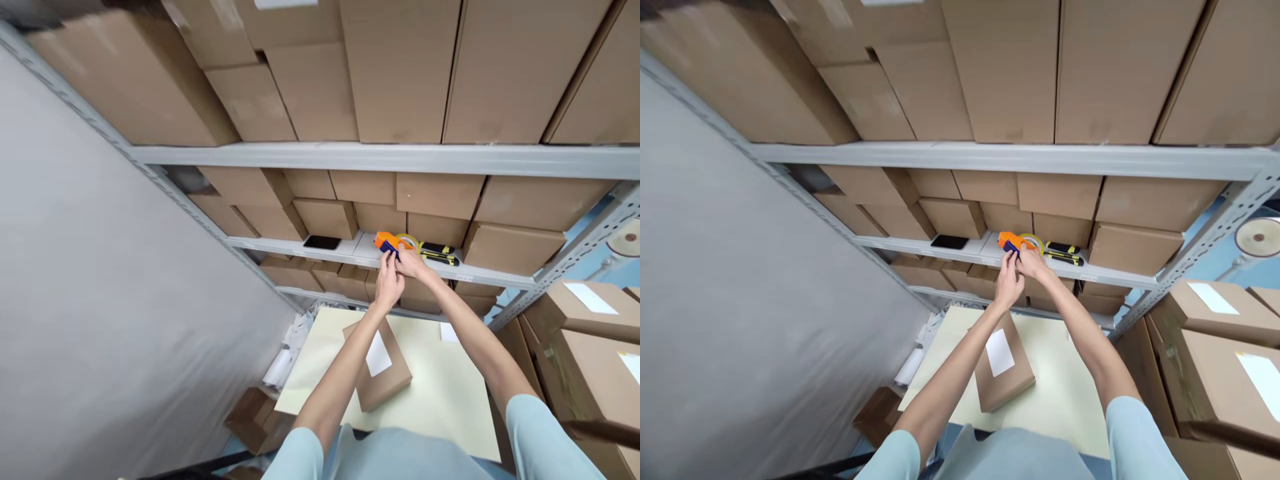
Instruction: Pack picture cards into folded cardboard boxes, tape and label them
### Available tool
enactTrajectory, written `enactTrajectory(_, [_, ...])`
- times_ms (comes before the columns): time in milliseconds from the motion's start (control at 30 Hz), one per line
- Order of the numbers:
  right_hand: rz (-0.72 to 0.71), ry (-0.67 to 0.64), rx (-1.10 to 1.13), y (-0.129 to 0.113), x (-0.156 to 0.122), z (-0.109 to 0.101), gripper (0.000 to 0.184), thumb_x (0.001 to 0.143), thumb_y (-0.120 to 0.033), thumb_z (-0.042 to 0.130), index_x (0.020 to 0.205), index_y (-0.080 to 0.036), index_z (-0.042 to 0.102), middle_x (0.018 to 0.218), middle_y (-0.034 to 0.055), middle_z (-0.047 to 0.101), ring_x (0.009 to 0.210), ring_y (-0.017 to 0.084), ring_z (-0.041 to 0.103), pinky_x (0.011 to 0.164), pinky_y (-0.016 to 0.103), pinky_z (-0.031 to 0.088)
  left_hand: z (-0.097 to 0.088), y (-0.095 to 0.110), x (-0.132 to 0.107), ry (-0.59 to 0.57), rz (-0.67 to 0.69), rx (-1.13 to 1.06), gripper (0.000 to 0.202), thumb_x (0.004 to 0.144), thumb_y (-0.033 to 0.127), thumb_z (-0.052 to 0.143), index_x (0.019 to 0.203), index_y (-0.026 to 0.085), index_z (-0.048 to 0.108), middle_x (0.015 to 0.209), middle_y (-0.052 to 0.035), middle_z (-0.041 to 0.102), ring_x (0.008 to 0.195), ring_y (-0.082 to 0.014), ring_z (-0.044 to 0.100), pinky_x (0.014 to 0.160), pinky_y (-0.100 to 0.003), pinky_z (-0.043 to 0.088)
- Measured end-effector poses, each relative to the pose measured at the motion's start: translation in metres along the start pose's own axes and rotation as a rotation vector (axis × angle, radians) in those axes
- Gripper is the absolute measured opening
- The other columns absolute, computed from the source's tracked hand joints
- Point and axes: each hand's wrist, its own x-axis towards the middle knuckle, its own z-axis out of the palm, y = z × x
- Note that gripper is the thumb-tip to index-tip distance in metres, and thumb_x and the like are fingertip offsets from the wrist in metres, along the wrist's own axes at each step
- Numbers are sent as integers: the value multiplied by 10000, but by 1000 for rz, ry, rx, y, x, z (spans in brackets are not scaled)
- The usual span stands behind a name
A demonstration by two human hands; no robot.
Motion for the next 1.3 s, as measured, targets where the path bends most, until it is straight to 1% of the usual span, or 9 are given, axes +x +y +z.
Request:
enactTrajectory(200, [17,-69,-90,-7,54,3,399,1015,-238,613,1364,-56,677,1328,259,769,1253,361,752,1055,381,552,-20,-8,3,-109,-55,-30,699,912,65,506,1604,165,493,1684,-178,487,1546,-317,534,1309,-507,458])
enactTrajectory(333, [18,-43,-111,-6,67,15,410,1028,-221,573,1373,-27,680,1369,267,743,1304,364,711,1174,429,494,-18,-8,-55,-101,-73,-37,662,955,92,480,1614,159,479,1673,-181,505,1568,-298,511,1327,-505,436])
enactTrajectory(500, [0,89,-42,7,56,36,587,1054,-240,483,1582,17,461,1604,330,517,1525,413,471,1301,571,343,-4,-1,-155,-321,-110,-58,628,987,129,488,1613,183,481,1654,-179,539,1562,-308,518,1322,-560,437])
enactTrajectory(567, [-76,374,81,25,34,61,647,1066,-307,481,1642,-27,391,1627,309,488,1537,435,432,1297,656,323,-1,0,-197,-390,-147,-55,586,1014,164,489,1600,182,493,1645,-186,549,1564,-314,514,1323,-577,431])
enactTrajectory(667, [-40,559,287,61,-27,122,633,1109,-439,424,1669,-147,377,1662,229,469,1572,407,399,1317,691,288,0,1,-253,-427,-229,-46,520,1072,243,463,1586,176,506,1620,-195,571,1563,-313,511,1324,-578,426])
enactTrajectory(800, [225,487,546,97,-149,226,656,1131,-604,339,1624,-184,445,1600,210,543,1537,387,468,1301,674,343,3,-2,-299,-476,-284,-17,515,1141,395,403,1605,193,498,1642,-185,548,1612,-293,447,1356,-552,379])
enactTrajectory(933, [522,301,760,92,-257,307,791,1102,-726,303,1584,-136,516,1556,240,591,1485,377,544,1298,587,395,17,-12,-310,-628,-276,41,587,1147,488,392,1645,185,463,1722,-194,458,1696,-325,287,1401,-600,239])
enactTrajectory(1100, [673,2,943,58,-309,347,806,1105,-697,292,1594,-104,534,1622,231,577,1509,347,555,1309,524,401,37,-26,-310,-702,-273,114,667,1125,571,424,1655,167,452,1741,-214,429,1710,-343,247,1409,-602,194])
enactTrajectory(1300, [556,-77,1173,34,-293,356,756,1124,-663,281,1613,-158,560,1677,143,558,1594,274,485,1367,454,319,43,-29,-318,-648,-257,185,652,1130,545,411,1640,142,467,1712,-222,468,1702,-323,277,1413,-585,196])
